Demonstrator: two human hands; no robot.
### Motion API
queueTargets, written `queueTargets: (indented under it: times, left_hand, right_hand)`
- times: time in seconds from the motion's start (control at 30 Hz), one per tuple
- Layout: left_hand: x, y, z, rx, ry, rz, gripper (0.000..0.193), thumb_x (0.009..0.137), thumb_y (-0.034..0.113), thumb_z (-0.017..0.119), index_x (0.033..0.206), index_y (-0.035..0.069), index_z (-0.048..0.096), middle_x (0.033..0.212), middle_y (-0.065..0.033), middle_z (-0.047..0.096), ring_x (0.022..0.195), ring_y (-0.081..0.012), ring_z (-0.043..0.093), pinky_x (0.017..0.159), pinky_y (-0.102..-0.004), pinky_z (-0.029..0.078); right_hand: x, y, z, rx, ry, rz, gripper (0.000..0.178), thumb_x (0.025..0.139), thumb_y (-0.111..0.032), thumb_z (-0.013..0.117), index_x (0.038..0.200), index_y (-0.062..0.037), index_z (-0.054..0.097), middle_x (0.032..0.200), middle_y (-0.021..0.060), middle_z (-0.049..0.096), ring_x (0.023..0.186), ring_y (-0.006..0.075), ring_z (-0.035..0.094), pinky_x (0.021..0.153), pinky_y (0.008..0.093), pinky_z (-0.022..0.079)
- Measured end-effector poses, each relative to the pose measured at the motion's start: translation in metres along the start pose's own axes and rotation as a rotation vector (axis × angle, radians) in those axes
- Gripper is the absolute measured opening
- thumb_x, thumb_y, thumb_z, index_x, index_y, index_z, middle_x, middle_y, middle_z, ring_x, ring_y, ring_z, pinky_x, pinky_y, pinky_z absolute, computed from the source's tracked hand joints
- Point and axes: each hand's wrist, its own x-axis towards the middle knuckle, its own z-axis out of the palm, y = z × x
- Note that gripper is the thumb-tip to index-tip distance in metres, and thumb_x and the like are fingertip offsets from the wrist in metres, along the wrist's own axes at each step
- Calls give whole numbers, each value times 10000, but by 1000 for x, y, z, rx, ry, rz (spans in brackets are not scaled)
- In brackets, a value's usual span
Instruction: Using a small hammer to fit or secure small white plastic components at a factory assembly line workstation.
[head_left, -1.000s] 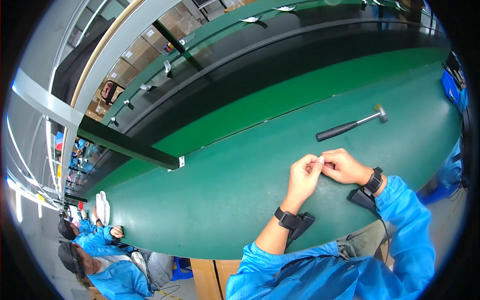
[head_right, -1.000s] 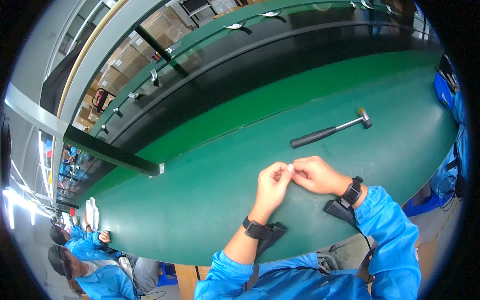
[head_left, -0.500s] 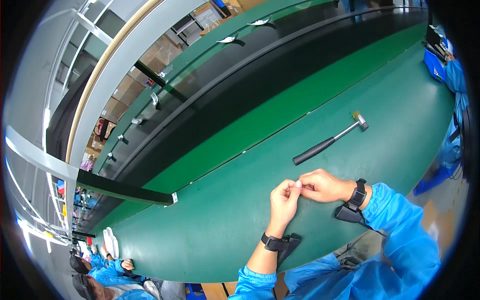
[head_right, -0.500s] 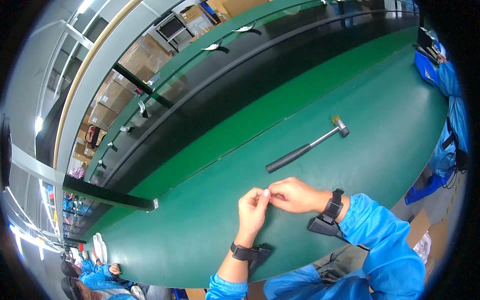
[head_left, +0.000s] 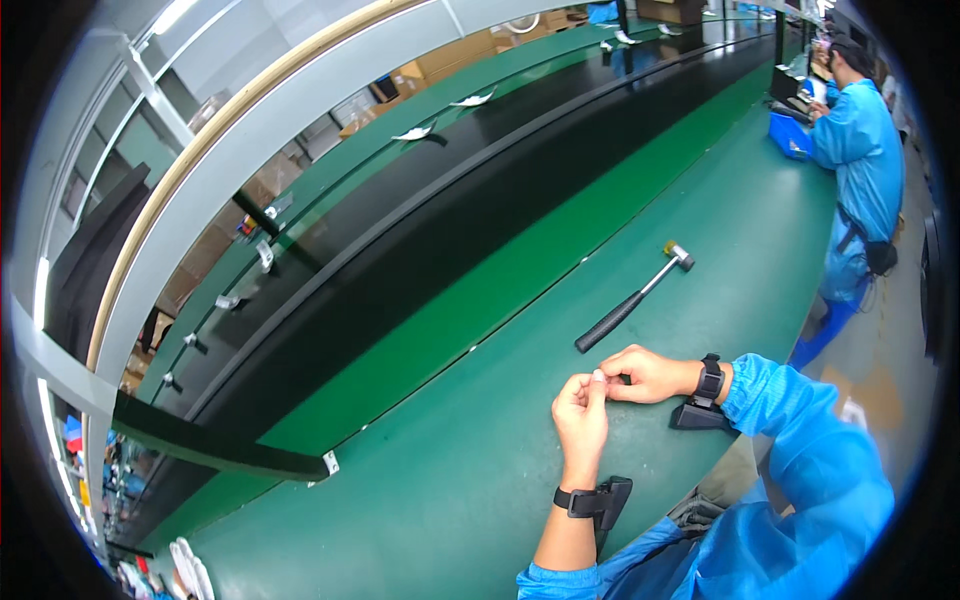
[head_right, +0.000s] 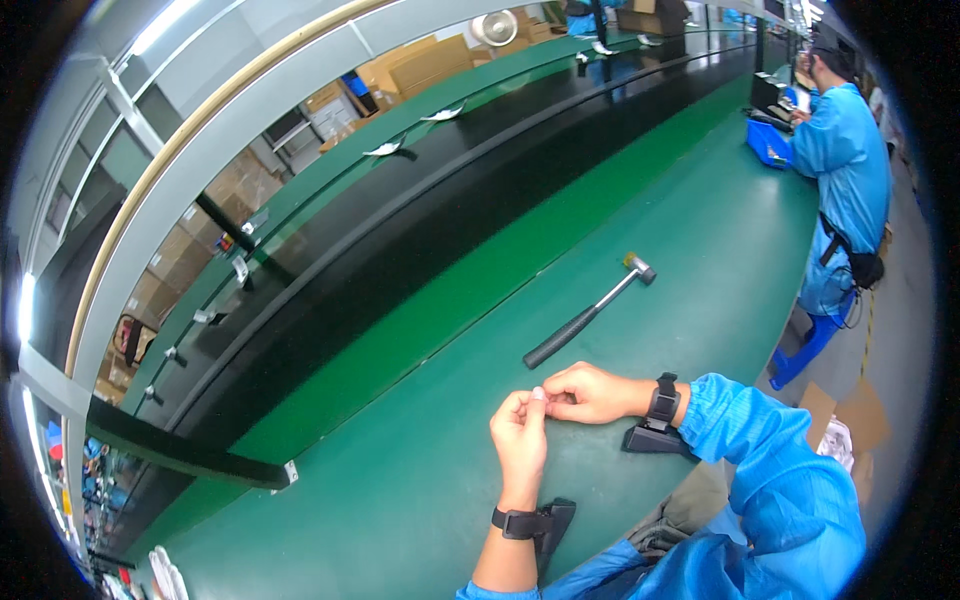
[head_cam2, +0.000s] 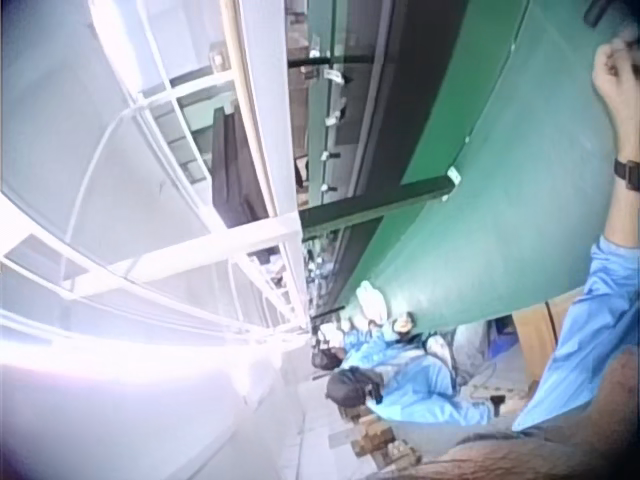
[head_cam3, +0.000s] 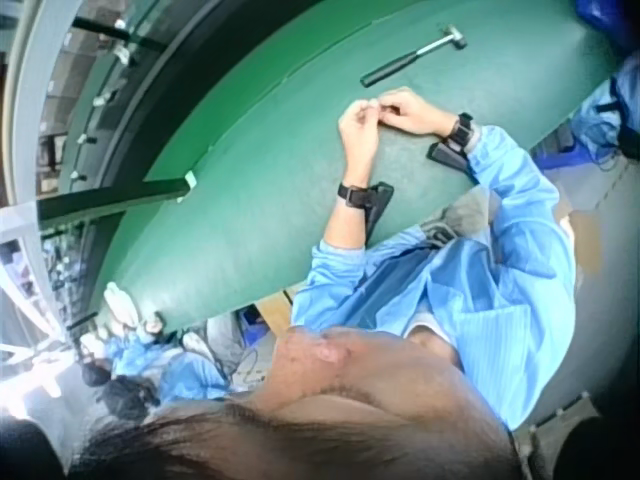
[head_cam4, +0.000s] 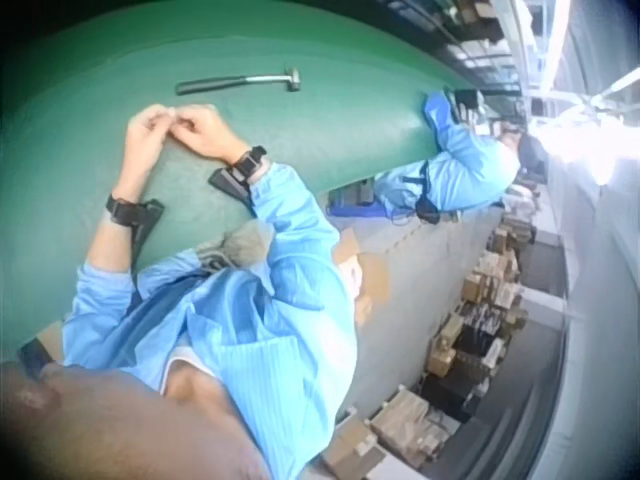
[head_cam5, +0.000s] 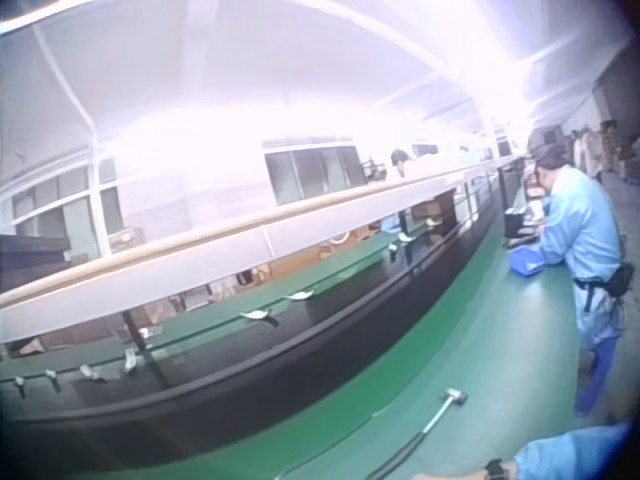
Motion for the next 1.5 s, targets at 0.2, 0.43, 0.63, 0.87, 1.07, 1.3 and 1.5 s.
queueTargets:
  times: [0.2, 0.43, 0.63, 0.87, 1.07, 1.3, 1.5]
  left_hand:
    - [1, -5, 0, -35, 9, -33, 187, 912, 120, 583, 749, 28, 597, 614, 57, 521, 509, 7, 370, 443, -177, 244]
    - [1, -17, -8, 46, 97, -21, 128, 900, 94, 572, 787, 34, 567, 584, 28, 481, 466, -35, 382, 406, -184, 281]
    - [-2, 3, -9, -19, 12, -69, 165, 927, 90, 511, 785, 9, 530, 595, 7, 469, 480, -46, 389, 422, -191, 287]
    - [-4, 15, -2, -29, 19, -137, 170, 933, 50, 464, 771, 13, 500, 594, -15, 466, 481, -66, 397, 444, -202, 313]
    - [-12, 28, 8, 2, 47, -160, 136, 936, 102, 502, 864, -4, 547, 645, -19, 480, 503, -78, 409, 453, -190, 326]
    - [-16, 32, 10, 54, 27, -158, 147, 943, 116, 497, 863, 1, 543, 630, -25, 468, 507, -89, 415, 465, -202, 340]
    - [-20, 28, 9, 118, 23, -127, 144, 941, 115, 508, 851, 10, 549, 631, -37, 486, 509, -97, 427, 465, -204, 351]
  right_hand:
    - [1, -2, 5, -59, 33, 4, 126, 851, -89, 604, 831, 32, 574, 649, 129, 567, 547, 189, 526, 497, 335, 402]
    - [14, -2, 22, -404, 42, 75, 127, 786, -182, 585, 823, -66, 621, 706, 151, 641, 658, 363, 618, 591, 455, 488]
    - [18, -9, 20, -315, 92, 76, 113, 784, -159, 580, 799, -55, 621, 701, 135, 652, 655, 337, 629, 583, 428, 502]
    - [14, -1, 17, -231, 149, 17, 133, 774, -168, 601, 752, -39, 576, 673, 137, 621, 647, 337, 603, 543, 438, 446]
    - [15, 1, 18, -175, 138, -4, 145, 791, -161, 585, 750, -22, 574, 650, 137, 609, 635, 335, 595, 550, 432, 440]
    - [11, 1, 15, -114, 123, -75, 137, 816, -140, 568, 764, -13, 563, 640, 127, 607, 627, 325, 594, 550, 429, 435]
    - [8, -1, 14, -123, 83, -58, 135, 794, -129, 543, 771, -10, 602, 681, 138, 636, 661, 323, 613, 579, 423, 460]
